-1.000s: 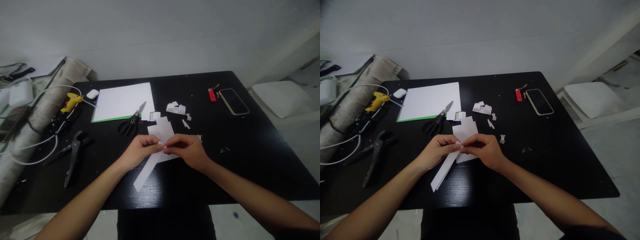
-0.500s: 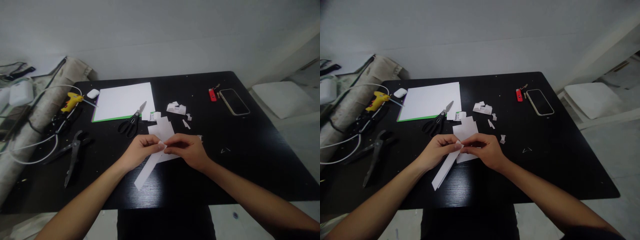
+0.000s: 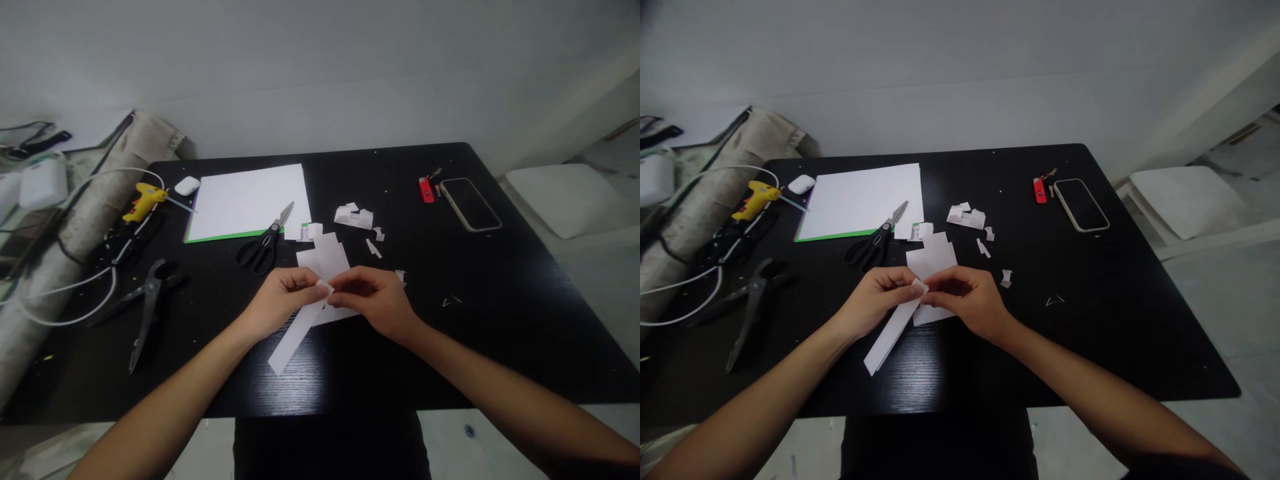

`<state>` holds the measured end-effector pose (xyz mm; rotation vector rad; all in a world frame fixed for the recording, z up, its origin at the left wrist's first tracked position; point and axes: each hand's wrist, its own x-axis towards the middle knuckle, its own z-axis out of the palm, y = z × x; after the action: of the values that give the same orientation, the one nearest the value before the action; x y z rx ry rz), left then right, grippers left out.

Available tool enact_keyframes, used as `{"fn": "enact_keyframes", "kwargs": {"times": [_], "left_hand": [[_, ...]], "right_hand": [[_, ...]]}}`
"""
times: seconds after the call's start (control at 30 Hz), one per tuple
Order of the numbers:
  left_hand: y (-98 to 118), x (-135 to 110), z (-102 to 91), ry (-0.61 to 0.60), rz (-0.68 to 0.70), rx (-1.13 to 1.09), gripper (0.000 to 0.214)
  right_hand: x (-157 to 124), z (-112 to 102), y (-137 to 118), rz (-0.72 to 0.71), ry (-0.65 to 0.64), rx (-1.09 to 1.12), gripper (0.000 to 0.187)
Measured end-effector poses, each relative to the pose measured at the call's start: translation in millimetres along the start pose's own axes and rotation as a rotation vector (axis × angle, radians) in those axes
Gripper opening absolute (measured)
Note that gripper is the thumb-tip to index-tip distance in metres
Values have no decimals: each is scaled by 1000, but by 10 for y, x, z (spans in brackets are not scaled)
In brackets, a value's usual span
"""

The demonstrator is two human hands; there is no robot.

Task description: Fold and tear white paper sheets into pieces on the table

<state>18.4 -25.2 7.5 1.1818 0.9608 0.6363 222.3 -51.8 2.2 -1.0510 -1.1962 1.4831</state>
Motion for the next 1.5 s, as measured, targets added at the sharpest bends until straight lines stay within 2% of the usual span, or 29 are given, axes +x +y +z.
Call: {"fn": "enact_keyframes", "kwargs": {"times": [0.27,0.43,0.57,0.67,0.93,1.03,1.23,1.4,1.5], "left_hand": [[-1,8,13,-2,5,73,25],[-11,11,13,-8,40,181,31],[-6,-2,32,42,135,278,37],[-7,-3,55,73,154,296,37],[9,36,11,43,71,187,29],[6,28,-13,50,80,183,27],[-48,20,-12,-12,63,212,29],[-46,21,7,-39,71,260,30],[-14,27,-17,-34,49,265,28]], "right_hand": [[21,-14,-45,95,-145,16,29],[19,-8,-16,82,-121,-75,26],[22,-13,10,70,-110,-99,20],[25,-16,8,66,-89,-108,18],[66,-35,21,12,28,-71,18],[77,-46,21,38,14,-47,18],[78,-50,12,138,-81,-63,21],[69,-34,12,103,-93,-152,23],[80,-53,7,85,-51,-150,24]]}}
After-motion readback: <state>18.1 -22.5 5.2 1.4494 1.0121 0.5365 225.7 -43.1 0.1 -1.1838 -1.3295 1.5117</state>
